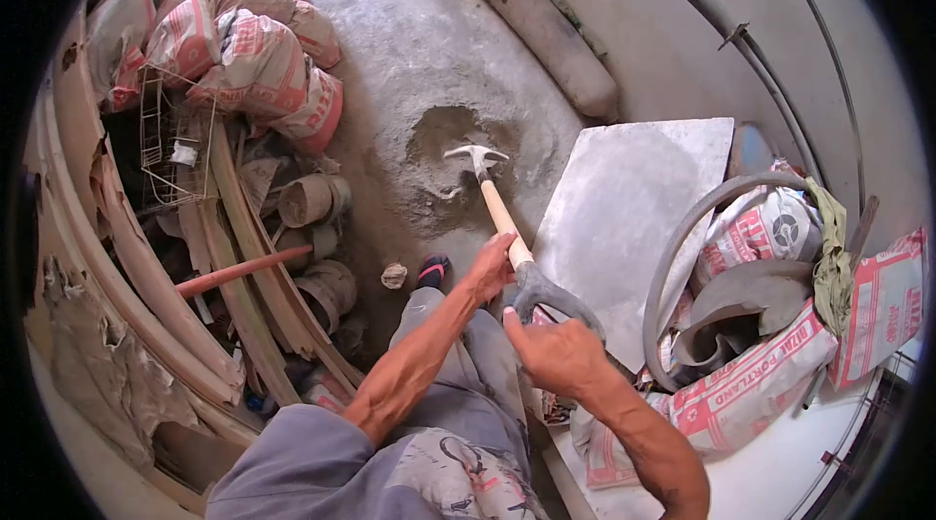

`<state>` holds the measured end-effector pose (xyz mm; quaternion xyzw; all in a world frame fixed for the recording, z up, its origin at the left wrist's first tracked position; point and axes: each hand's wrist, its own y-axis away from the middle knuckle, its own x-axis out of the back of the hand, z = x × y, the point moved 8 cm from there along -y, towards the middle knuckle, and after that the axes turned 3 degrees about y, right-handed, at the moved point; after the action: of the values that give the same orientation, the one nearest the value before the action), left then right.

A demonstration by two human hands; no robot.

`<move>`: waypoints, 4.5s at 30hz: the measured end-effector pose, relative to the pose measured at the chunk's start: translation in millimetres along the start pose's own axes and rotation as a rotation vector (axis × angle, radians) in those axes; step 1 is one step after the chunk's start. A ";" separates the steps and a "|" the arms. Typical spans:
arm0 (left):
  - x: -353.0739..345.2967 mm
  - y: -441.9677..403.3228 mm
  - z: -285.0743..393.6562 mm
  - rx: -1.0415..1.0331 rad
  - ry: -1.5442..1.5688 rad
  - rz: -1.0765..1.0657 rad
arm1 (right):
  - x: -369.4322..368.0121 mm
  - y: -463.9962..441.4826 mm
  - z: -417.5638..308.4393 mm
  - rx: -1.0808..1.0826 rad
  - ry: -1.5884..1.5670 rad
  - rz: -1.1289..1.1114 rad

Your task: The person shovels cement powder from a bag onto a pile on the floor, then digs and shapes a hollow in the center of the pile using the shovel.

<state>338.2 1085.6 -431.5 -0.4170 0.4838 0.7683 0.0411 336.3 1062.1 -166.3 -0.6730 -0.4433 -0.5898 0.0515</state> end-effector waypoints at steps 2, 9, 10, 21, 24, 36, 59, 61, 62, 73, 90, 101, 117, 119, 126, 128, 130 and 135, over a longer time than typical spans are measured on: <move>3.5 0.9 21.9 -0.028 -0.121 0.050 | 4.9 -8.4 -0.5 -0.104 -0.089 0.136; 32.5 -17.0 100.4 -0.149 -0.516 0.066 | -16.4 -52.0 7.6 -0.574 -0.600 0.740; 35.2 -19.3 108.0 -0.165 -0.542 0.055 | -13.4 -59.4 7.1 -0.615 -0.649 0.748; 91.4 -37.0 145.6 -0.299 -0.690 0.108 | -17.5 -144.7 -0.9 -0.355 -0.581 0.533; 126.7 -66.9 131.9 -0.392 -0.592 0.108 | -23.2 -150.9 -15.2 -0.155 -0.477 0.253; 71.8 13.0 39.3 -0.145 -0.387 0.309 | -69.8 -58.7 -15.7 0.346 0.000 -0.431; -124.9 -99.9 -26.9 -0.124 -0.158 0.110 | -23.4 42.1 191.9 0.523 0.560 -0.841; -130.8 -102.2 -21.4 -0.191 -0.125 0.125 | -14.5 39.3 198.2 0.530 0.586 -0.784; -132.9 -102.4 -17.6 -0.223 -0.110 0.133 | -9.0 36.7 199.9 0.535 0.590 -0.737; -152.6 -31.9 47.5 -0.523 -0.141 0.210 | 80.4 9.3 156.1 0.351 0.310 -0.229; 105.3 44.2 -9.9 -0.567 -0.345 0.495 | -33.4 -16.3 169.9 0.427 0.338 -0.129; 293.7 206.0 -235.0 -0.231 -0.175 0.978 | 4.1 33.5 180.5 0.400 0.353 -0.322; 293.5 227.8 -194.3 -0.298 0.017 0.880 | 130.6 33.5 151.3 0.040 -0.136 0.431; 312.6 235.8 -178.1 -0.234 0.054 0.868 | 145.5 46.3 148.5 -0.025 -0.184 0.536; 355.5 246.7 -140.7 -0.201 0.012 0.831 | 140.7 86.6 140.1 -0.508 -1.128 0.779; 364.1 242.4 -134.4 -0.184 0.000 0.797 | 137.7 93.0 151.7 -0.375 -1.507 1.012; 365.2 240.9 -126.6 -0.166 -0.036 0.761 | 157.7 100.5 115.4 -0.370 -1.287 0.981; 356.4 240.0 -93.3 -0.200 -0.098 0.702 | 181.9 101.4 75.8 -0.358 -0.865 0.894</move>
<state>51.1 764.8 -521.0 -0.1904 0.5176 0.7980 -0.2429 443.6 1143.5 9.8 -0.9678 0.0042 -0.2517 -0.0044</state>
